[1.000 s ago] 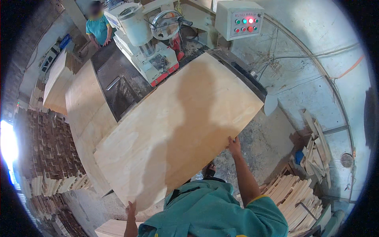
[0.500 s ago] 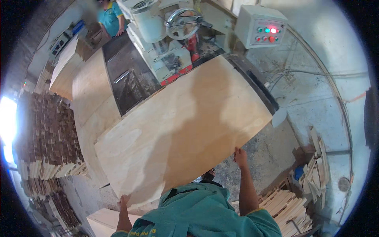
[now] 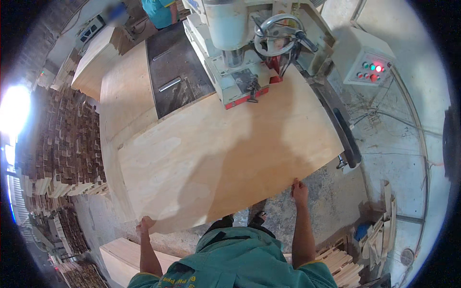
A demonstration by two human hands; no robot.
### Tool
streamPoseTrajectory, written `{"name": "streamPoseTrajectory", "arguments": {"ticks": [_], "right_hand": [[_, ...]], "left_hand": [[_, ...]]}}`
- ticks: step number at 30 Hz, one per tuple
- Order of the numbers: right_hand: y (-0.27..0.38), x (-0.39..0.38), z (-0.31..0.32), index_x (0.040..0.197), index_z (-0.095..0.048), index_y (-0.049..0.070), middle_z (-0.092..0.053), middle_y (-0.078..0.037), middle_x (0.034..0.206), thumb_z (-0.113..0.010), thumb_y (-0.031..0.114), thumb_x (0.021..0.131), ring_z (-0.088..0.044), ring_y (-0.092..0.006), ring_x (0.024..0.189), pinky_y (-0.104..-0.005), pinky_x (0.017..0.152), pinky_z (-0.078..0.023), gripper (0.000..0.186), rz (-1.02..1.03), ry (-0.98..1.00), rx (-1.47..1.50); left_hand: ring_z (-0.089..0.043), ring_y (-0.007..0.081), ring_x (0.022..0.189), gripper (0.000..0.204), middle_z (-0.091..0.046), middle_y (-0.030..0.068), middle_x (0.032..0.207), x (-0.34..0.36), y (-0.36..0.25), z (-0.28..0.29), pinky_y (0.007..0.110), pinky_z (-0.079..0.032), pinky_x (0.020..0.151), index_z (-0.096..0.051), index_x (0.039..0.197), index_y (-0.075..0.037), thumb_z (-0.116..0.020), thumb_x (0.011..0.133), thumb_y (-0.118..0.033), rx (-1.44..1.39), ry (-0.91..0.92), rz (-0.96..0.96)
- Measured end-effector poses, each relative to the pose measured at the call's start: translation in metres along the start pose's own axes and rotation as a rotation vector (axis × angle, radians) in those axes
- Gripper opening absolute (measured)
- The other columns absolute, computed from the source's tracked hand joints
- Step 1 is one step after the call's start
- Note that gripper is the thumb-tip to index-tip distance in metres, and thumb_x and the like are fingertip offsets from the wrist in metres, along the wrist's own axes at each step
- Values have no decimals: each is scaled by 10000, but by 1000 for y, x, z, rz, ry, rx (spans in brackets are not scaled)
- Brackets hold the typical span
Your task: The person picks up wooden boards from a stack by hand and feeds them into a cutting machine, operating the machine's control buttons to process each board.
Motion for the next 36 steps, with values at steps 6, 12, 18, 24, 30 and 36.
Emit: {"name": "streamPoseTrajectory", "arguments": {"ticks": [6, 12, 18, 24, 30, 36], "right_hand": [[20, 15, -28, 656, -532, 54, -462, -5, 517, -497, 360, 1004, -439, -117, 398, -299, 386, -362, 464, -52, -52, -176], [0, 23, -25, 693, -555, 34, -454, 9, 519, -500, 349, 1005, -424, -100, 422, -278, 408, -348, 447, -57, -79, -8], [2, 25, -20, 671, -603, 18, -499, -26, 530, -548, 394, 967, -459, -112, 518, -341, 495, -379, 482, 3, -158, -270], [40, 50, -36, 783, -675, -20, -584, -119, 582, -565, 407, 944, -595, -225, 595, -427, 605, -458, 469, 71, -221, -431], [63, 85, -75, 666, -645, -12, -594, -87, 560, -604, 388, 934, -577, -187, 481, -359, 456, -449, 483, -9, -159, -365], [75, 130, -92, 661, -642, -6, -597, -71, 553, -588, 335, 959, -524, -153, 420, -317, 392, -390, 456, 41, -82, -213]], "left_hand": [[-588, 270, 893, 605, -615, 155, 992, 51, -34, -38, 405, -457, 794, -606, 1049, -27, -598, 797, -578, 412, 46, -471], [-578, 207, 756, 449, -623, 62, 843, 46, -43, -65, 372, -450, 692, -621, 916, -67, -587, 831, -507, 731, 102, -727], [-635, 267, 936, 393, -642, 132, 1068, 40, -28, -34, 380, -519, 784, -596, 1145, -90, -586, 925, -415, 192, 221, -401], [-594, 383, 1077, 1015, -584, 261, 1158, 44, -61, -15, 489, -488, 903, -499, 1161, 113, -580, 712, -793, 241, -28, -76], [-506, 418, 1190, 1009, -533, 278, 1230, 72, -98, -7, 509, -446, 969, -474, 1233, 96, -544, 743, -784, 302, -91, 3], [-425, 442, 1251, 976, -506, 274, 1270, 101, -165, -30, 535, -416, 992, -467, 1305, 28, -532, 753, -775, 354, -76, -87]]}}
Point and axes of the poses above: each hand's wrist, its own x-axis towards the middle knuckle, its own z-axis out of the back of the hand, y = z × x, the point moved 9 cm from there along x, towards the middle knuckle
